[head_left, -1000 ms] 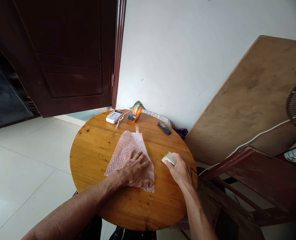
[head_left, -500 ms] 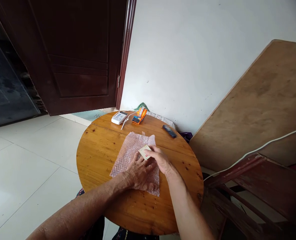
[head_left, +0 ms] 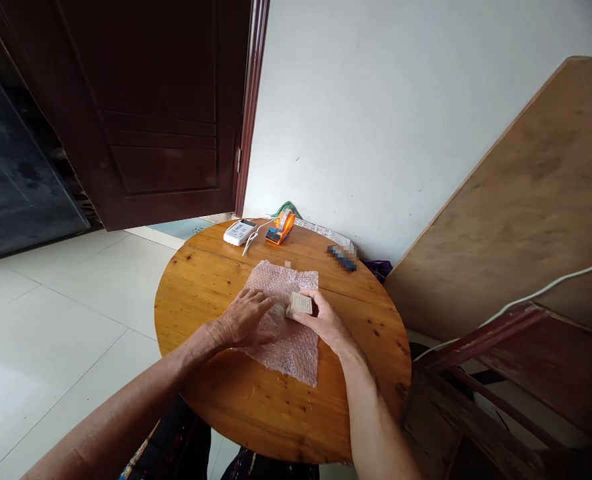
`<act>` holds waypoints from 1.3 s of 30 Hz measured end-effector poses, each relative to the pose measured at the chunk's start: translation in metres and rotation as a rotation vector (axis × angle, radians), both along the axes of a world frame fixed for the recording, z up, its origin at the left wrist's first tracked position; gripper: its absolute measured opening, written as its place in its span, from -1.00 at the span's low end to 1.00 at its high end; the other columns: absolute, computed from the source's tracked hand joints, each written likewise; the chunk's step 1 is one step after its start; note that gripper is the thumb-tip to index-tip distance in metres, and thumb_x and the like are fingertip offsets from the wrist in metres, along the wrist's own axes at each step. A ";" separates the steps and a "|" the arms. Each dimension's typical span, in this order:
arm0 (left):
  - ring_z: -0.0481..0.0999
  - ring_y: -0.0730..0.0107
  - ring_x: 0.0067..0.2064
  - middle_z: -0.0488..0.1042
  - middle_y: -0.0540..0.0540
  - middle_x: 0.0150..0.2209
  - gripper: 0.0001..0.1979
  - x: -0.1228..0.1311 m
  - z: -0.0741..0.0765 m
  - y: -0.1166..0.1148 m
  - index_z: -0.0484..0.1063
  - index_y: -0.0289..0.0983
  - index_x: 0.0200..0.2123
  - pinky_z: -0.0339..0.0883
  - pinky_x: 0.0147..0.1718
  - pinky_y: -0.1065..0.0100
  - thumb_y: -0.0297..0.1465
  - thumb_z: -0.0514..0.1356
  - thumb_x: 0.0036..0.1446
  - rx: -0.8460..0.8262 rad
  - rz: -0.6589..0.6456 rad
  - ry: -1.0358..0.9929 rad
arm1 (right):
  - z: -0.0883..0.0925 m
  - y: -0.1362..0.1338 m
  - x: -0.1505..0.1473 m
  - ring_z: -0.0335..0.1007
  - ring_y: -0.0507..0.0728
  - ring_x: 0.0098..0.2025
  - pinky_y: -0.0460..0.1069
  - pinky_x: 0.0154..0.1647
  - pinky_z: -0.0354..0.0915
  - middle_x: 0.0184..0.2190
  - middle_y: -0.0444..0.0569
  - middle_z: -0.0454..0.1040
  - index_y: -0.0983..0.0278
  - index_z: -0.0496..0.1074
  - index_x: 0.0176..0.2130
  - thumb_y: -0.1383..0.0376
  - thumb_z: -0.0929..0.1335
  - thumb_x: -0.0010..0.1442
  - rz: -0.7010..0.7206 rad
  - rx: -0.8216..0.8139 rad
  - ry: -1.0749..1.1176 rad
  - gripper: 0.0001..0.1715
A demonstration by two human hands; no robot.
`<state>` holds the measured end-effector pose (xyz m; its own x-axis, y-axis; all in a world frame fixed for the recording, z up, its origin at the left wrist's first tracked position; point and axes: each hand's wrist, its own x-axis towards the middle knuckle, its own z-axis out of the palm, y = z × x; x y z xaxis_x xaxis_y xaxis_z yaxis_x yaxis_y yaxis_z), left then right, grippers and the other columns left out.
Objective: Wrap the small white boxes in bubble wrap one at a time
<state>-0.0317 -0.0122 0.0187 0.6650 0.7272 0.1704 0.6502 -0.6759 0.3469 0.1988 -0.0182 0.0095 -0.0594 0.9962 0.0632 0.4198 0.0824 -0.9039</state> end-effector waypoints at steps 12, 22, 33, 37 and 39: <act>0.21 -0.06 0.30 0.28 -0.27 0.26 0.02 -0.008 -0.031 -0.001 0.07 -0.22 0.33 -0.05 0.31 -0.04 0.05 0.35 -0.13 -0.020 0.012 -0.147 | -0.004 -0.003 -0.019 0.46 0.17 -0.14 0.07 -0.05 0.33 -0.18 -0.05 0.54 0.21 0.37 -0.08 0.19 0.44 0.01 0.036 0.192 -0.142 -0.54; 0.21 -0.05 0.29 0.28 -0.28 0.26 0.00 -0.010 -0.029 -0.002 0.08 -0.23 0.33 -0.04 0.31 -0.01 0.04 0.34 -0.11 -0.029 0.006 -0.164 | -0.009 -0.004 -0.019 0.45 0.20 -0.08 0.10 -0.01 0.32 -0.12 -0.02 0.53 0.19 0.36 -0.03 0.23 0.40 0.04 0.089 0.122 -0.226 -0.54; 0.22 -0.03 0.29 0.28 -0.29 0.26 -0.06 -0.011 -0.027 -0.003 0.10 -0.24 0.32 -0.03 0.30 0.00 -0.04 0.34 -0.08 -0.032 0.018 -0.152 | -0.008 -0.004 -0.023 0.43 0.17 -0.17 0.05 -0.09 0.30 -0.23 -0.06 0.53 0.21 0.38 -0.14 0.20 0.42 0.02 0.102 0.176 -0.207 -0.63; 0.21 -0.04 0.29 0.28 -0.29 0.26 -0.03 -0.010 -0.030 -0.001 0.08 -0.24 0.32 -0.02 0.30 -0.02 -0.03 0.34 -0.09 -0.031 0.013 -0.158 | -0.007 -0.003 -0.024 0.42 0.17 -0.18 0.05 -0.11 0.29 -0.24 -0.08 0.52 0.21 0.38 -0.15 0.22 0.42 0.00 0.082 0.190 -0.241 -0.64; 0.21 -0.04 0.29 0.27 -0.31 0.26 -0.03 -0.010 -0.030 0.000 0.09 -0.27 0.32 -0.02 0.30 -0.01 -0.03 0.35 -0.09 -0.029 0.014 -0.151 | -0.007 -0.003 -0.025 0.42 0.17 -0.17 0.05 -0.09 0.30 -0.24 -0.08 0.52 0.20 0.38 -0.16 0.22 0.43 0.00 0.077 0.191 -0.243 -0.64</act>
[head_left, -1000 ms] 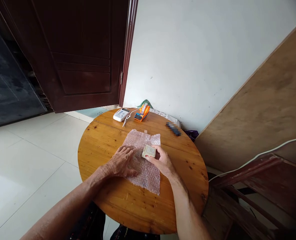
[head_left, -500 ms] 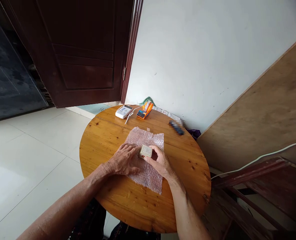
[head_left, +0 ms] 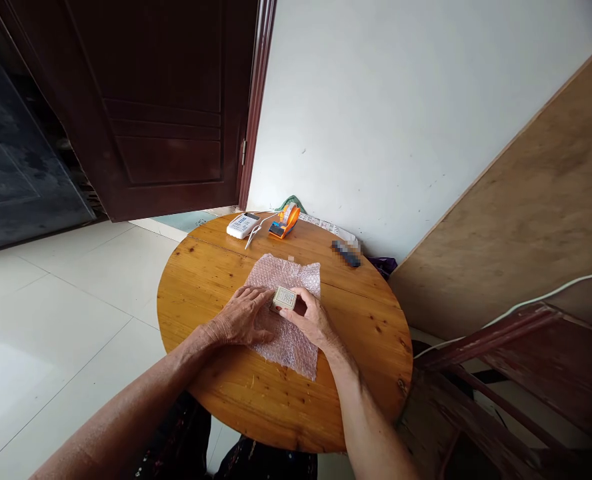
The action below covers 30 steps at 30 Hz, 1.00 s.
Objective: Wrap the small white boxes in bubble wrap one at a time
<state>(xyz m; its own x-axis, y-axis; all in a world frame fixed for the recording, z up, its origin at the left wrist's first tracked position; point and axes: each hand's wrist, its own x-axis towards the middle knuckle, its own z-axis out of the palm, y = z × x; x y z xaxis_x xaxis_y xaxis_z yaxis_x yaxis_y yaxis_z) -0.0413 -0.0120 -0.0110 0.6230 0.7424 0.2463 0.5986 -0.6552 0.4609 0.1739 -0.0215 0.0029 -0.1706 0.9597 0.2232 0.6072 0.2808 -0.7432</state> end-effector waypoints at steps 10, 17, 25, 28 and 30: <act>0.39 0.07 0.09 0.49 -0.13 -0.05 -0.63 -0.026 0.043 -0.048 0.46 -0.19 -0.07 -0.09 0.27 -0.12 -0.35 0.31 0.00 0.093 -0.024 0.189 | -0.002 0.000 0.003 0.40 0.21 0.00 0.10 0.07 0.25 -0.03 0.01 0.50 0.21 0.33 0.03 0.18 0.46 0.02 0.061 -0.034 0.064 -0.42; 0.42 0.22 -0.12 0.49 -0.08 -0.26 -0.95 -0.013 0.027 -0.057 0.42 -0.26 -0.43 0.08 0.17 -0.01 -0.50 0.21 0.07 0.243 -0.092 0.292 | -0.001 -0.001 0.005 0.42 0.22 0.02 0.14 0.11 0.27 -0.03 0.01 0.50 0.21 0.34 0.02 0.28 0.41 0.02 0.064 -0.058 0.077 -0.47; 0.45 0.32 -0.29 0.51 -0.08 -0.40 -0.87 -0.003 0.026 -0.044 0.40 -0.28 -0.48 0.30 -0.14 0.28 -0.58 0.13 0.03 0.219 0.034 0.037 | 0.004 -0.001 0.013 0.28 0.26 0.21 0.20 0.26 0.15 0.17 0.07 0.39 0.19 0.31 0.15 0.16 0.43 0.05 0.083 -0.161 0.209 -0.32; 0.48 0.28 -0.32 0.52 -0.07 -0.44 -0.88 0.008 0.051 -0.030 0.44 -0.27 -0.45 0.30 -0.18 0.28 -0.54 0.14 0.05 0.145 0.190 -0.007 | 0.009 -0.002 0.020 0.30 0.27 0.20 0.20 0.23 0.19 0.14 0.07 0.43 0.17 0.32 0.16 -0.13 0.33 0.16 0.078 -0.238 0.427 -0.29; 0.51 0.24 -0.32 0.54 -0.09 -0.44 -0.88 0.018 0.066 -0.016 0.48 -0.25 -0.41 0.30 -0.24 0.28 -0.49 0.14 0.07 0.085 0.303 0.022 | 0.014 -0.003 0.024 0.33 0.29 0.18 0.20 0.18 0.23 0.09 0.07 0.48 0.16 0.35 0.14 -0.28 0.23 0.16 0.042 -0.261 0.558 -0.21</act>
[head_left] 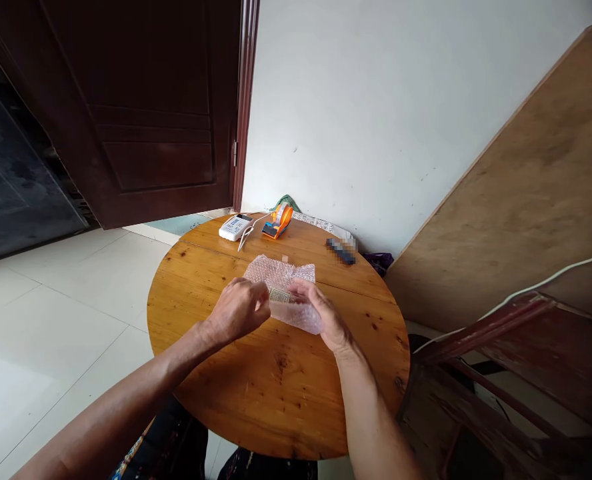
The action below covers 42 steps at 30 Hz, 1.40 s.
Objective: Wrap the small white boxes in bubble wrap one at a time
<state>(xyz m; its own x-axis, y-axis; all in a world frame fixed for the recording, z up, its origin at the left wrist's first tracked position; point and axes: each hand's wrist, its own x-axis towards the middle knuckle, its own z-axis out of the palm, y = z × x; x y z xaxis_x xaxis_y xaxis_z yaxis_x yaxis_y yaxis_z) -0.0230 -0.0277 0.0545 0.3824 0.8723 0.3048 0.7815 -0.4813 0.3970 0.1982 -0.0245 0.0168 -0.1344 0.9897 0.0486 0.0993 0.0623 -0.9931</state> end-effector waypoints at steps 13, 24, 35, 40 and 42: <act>0.56 0.25 -0.24 0.61 -0.10 -0.26 -0.80 0.015 -0.018 0.053 0.56 -0.24 -0.22 0.35 -0.24 0.34 -0.34 0.17 0.16 -0.217 -0.020 -0.174 | -0.008 0.005 -0.014 0.29 0.06 -0.43 -0.04 -0.36 0.20 -0.47 -0.16 0.44 0.23 0.47 -0.33 0.11 0.45 -0.05 -0.236 -0.037 -0.175 -0.71; 0.47 0.37 -0.35 0.53 -0.03 -0.42 -0.79 0.015 -0.030 0.062 0.54 -0.34 -0.30 0.27 -0.37 0.42 -0.36 0.22 -0.02 -0.434 -0.128 -0.406 | -0.005 0.003 -0.016 0.17 0.03 -0.47 -0.06 -0.43 0.13 -0.53 -0.17 0.35 0.25 0.44 -0.43 0.11 0.41 -0.02 -0.262 0.007 -0.190 -0.75; 0.35 0.46 -0.46 0.38 0.07 -0.57 -0.92 0.013 -0.023 0.048 0.47 -0.30 -0.53 0.18 -0.46 0.45 -0.45 0.17 -0.13 -0.522 -0.130 -0.438 | 0.000 -0.001 -0.014 0.22 0.03 -0.48 -0.07 -0.44 0.14 -0.55 -0.17 0.36 0.24 0.41 -0.46 0.12 0.42 -0.04 -0.060 -0.070 -0.169 -0.76; 0.31 0.49 -0.48 0.35 0.07 -0.58 -0.92 0.015 -0.025 0.046 0.43 -0.31 -0.53 0.16 -0.48 0.47 -0.44 0.15 -0.10 -0.549 -0.109 -0.484 | -0.005 0.000 -0.009 0.23 0.03 -0.53 -0.06 -0.51 0.16 -0.57 -0.18 0.37 0.22 0.37 -0.41 0.14 0.39 -0.01 -0.064 -0.097 -0.188 -0.78; 0.30 0.51 -0.49 0.34 0.08 -0.59 -0.92 0.015 -0.027 0.046 0.42 -0.31 -0.53 0.15 -0.49 0.47 -0.43 0.15 -0.10 -0.559 -0.114 -0.498 | -0.008 0.001 -0.008 0.24 0.04 -0.52 -0.06 -0.50 0.18 -0.56 -0.17 0.38 0.23 0.38 -0.39 0.16 0.38 0.01 -0.085 -0.054 -0.260 -0.81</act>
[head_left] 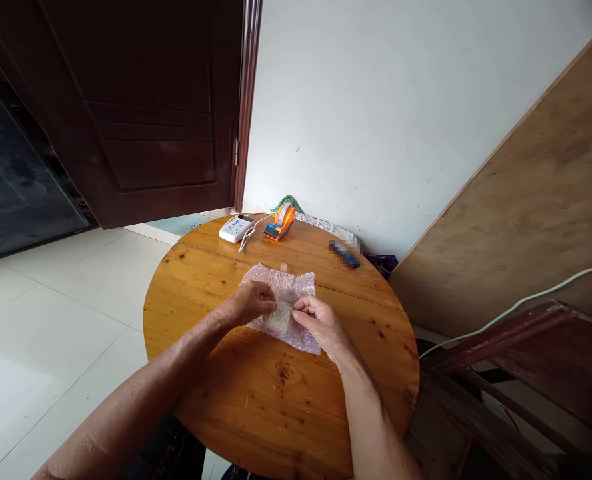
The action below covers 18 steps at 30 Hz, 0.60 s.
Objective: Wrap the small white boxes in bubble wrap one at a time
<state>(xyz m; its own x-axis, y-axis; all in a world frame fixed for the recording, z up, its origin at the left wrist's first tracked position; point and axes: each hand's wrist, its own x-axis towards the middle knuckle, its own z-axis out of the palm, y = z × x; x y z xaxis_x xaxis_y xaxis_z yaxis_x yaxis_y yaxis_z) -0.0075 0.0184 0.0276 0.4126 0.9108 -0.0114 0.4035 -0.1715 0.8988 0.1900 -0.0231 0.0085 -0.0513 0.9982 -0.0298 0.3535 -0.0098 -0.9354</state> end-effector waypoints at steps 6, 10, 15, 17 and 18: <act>0.29 0.50 -0.50 0.33 0.08 -0.59 -0.90 -0.002 -0.002 0.001 0.43 -0.32 -0.53 0.14 -0.50 0.47 -0.41 0.15 -0.12 0.002 -0.007 -0.002 | 0.008 -0.004 -0.007 0.40 0.15 -0.27 0.03 -0.23 0.31 -0.34 -0.03 0.49 0.21 0.44 -0.30 0.31 0.32 0.11 -0.093 0.447 -0.342 -0.89; 0.36 0.44 -0.42 0.40 0.05 -0.54 -0.88 -0.002 -0.002 0.002 0.47 -0.31 -0.51 0.22 -0.42 0.46 -0.40 0.16 -0.11 0.030 -0.013 0.023 | 0.025 -0.016 -0.023 0.37 0.18 -0.17 0.08 -0.09 0.22 -0.29 0.02 0.51 0.21 0.50 -0.33 0.36 0.26 0.25 0.050 0.741 -0.616 -0.77; 0.43 0.40 -0.36 0.47 0.01 -0.49 -0.86 -0.003 -0.001 0.004 0.50 -0.32 -0.48 0.29 -0.34 0.43 -0.40 0.17 -0.08 0.045 -0.015 0.047 | 0.031 -0.023 -0.035 0.34 0.19 -0.17 0.09 -0.11 0.12 -0.27 0.00 0.54 0.23 0.51 -0.31 0.28 0.29 0.28 0.201 0.728 -0.847 -0.80; 0.45 0.37 -0.32 0.51 -0.02 -0.42 -0.82 -0.010 0.000 0.004 0.52 -0.32 -0.41 0.30 -0.32 0.42 -0.34 0.20 -0.07 0.046 0.001 0.054 | 0.031 -0.024 -0.036 0.34 0.20 -0.15 0.10 -0.10 0.10 -0.23 0.02 0.54 0.23 0.50 -0.26 0.22 0.32 0.27 0.209 0.709 -0.882 -0.81; 0.47 0.35 -0.30 0.53 -0.03 -0.37 -0.77 -0.015 0.001 0.004 0.53 -0.31 -0.35 0.31 -0.32 0.42 -0.30 0.22 -0.06 0.047 0.014 0.058 | 0.031 -0.024 -0.036 0.33 0.20 -0.14 0.10 -0.09 0.09 -0.21 0.03 0.54 0.23 0.50 -0.23 0.20 0.33 0.26 0.211 0.701 -0.896 -0.81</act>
<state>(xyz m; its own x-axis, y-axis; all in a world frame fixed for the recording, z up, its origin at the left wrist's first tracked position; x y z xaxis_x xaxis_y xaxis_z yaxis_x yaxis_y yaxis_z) -0.0229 0.0223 0.0283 0.3999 0.9165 0.0076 0.4574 -0.2068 0.8649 0.1542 -0.0471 0.0398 -0.4598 0.7842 0.4167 0.8255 0.5504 -0.1249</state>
